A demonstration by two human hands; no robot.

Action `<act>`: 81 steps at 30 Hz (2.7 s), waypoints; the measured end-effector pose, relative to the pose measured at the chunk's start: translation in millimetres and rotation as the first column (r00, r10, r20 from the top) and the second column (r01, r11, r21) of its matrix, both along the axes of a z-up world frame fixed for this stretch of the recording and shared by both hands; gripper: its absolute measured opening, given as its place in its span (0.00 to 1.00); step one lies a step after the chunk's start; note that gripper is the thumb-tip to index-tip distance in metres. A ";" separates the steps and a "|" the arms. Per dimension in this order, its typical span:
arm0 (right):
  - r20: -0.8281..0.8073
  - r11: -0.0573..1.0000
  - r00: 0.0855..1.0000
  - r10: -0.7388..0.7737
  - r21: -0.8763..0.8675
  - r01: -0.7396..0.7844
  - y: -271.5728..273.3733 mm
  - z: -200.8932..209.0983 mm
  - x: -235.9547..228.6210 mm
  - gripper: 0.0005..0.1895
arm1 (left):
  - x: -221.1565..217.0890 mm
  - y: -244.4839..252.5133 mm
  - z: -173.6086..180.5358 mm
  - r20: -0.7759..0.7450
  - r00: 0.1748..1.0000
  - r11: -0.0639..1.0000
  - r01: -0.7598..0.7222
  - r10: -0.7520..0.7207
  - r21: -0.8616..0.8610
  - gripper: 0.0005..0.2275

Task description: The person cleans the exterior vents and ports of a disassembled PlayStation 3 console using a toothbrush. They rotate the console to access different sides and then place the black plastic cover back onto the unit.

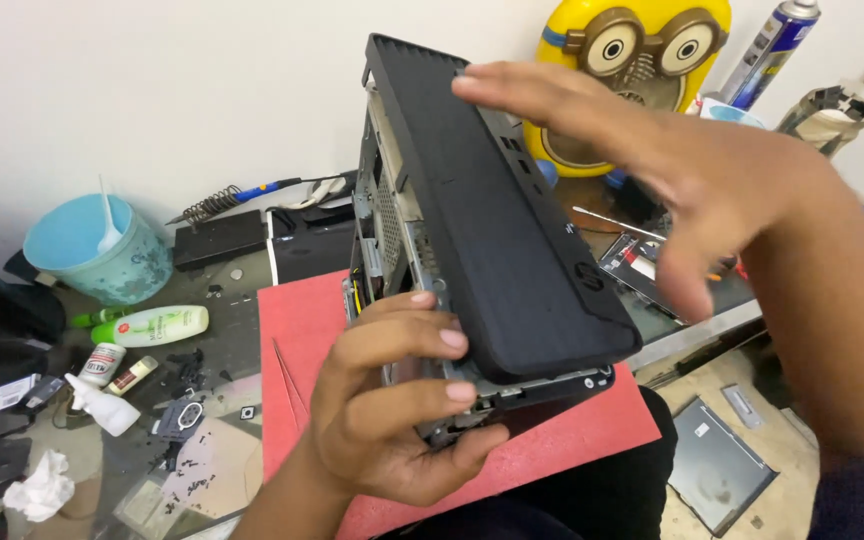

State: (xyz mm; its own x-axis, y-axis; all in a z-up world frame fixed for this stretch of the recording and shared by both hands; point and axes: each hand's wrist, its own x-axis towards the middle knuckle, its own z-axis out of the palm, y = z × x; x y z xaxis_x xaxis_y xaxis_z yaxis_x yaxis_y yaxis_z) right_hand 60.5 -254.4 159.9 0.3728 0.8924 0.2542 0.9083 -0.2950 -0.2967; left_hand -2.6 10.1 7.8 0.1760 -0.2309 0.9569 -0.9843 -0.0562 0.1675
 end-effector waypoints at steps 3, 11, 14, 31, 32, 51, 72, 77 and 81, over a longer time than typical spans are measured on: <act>0.009 0.985 0.990 -0.137 0.105 0.136 -9.7 -17.6 40.6 0.54 | -3.2 -1.7 -1.7 -0.020 0.999 0.999 -0.025 0.025 -0.021 0.18; -0.423 0.749 0.897 -0.129 0.551 0.368 28.5 -75.7 128.2 0.45 | -19.0 -12.6 35.0 -0.152 0.987 0.999 -0.046 0.048 0.016 0.19; -0.515 0.593 0.845 0.146 0.729 0.341 36.4 -94.3 144.0 0.25 | -28.1 -20.5 61.1 -0.176 0.977 0.991 -0.110 0.123 0.082 0.13; -0.045 0.511 0.998 -0.043 0.858 0.060 10.1 -191.2 217.2 0.14 | -11.4 -42.4 31.6 -0.215 0.976 0.987 -0.056 0.022 -0.151 0.14; -0.044 0.511 0.998 -0.043 0.857 0.060 9.9 -194.9 219.0 0.14 | -11.6 -43.2 29.6 -0.214 0.977 0.987 -0.055 0.022 -0.151 0.14; -0.422 0.220 0.857 0.295 0.903 0.369 63.0 -138.3 156.4 0.16 | -35.7 -29.2 24.2 0.119 0.785 0.791 -0.585 0.608 -0.180 0.26; -0.539 0.159 0.660 0.524 0.823 0.545 44.3 -133.2 139.5 0.12 | -40.3 -59.5 64.2 0.048 0.863 0.777 -0.475 0.503 0.413 0.09; -0.555 0.160 0.568 0.608 0.786 0.597 40.2 -130.3 138.9 0.10 | -34.0 -57.6 61.5 0.056 0.907 0.828 -0.405 0.417 0.387 0.09; -0.557 0.203 0.530 0.640 0.787 0.582 36.0 -133.0 138.7 0.11 | -29.7 -59.3 59.6 0.057 0.906 0.850 -0.414 0.420 0.324 0.10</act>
State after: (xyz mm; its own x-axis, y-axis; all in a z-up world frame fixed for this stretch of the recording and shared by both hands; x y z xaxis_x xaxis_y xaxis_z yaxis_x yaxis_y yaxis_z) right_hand 199.1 -218.4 26.9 0.8739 0.2312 0.4276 0.1264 0.7414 -0.6591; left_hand -32.2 -49.2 67.4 0.3390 -0.4258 0.8389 -0.8536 -0.5141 0.0840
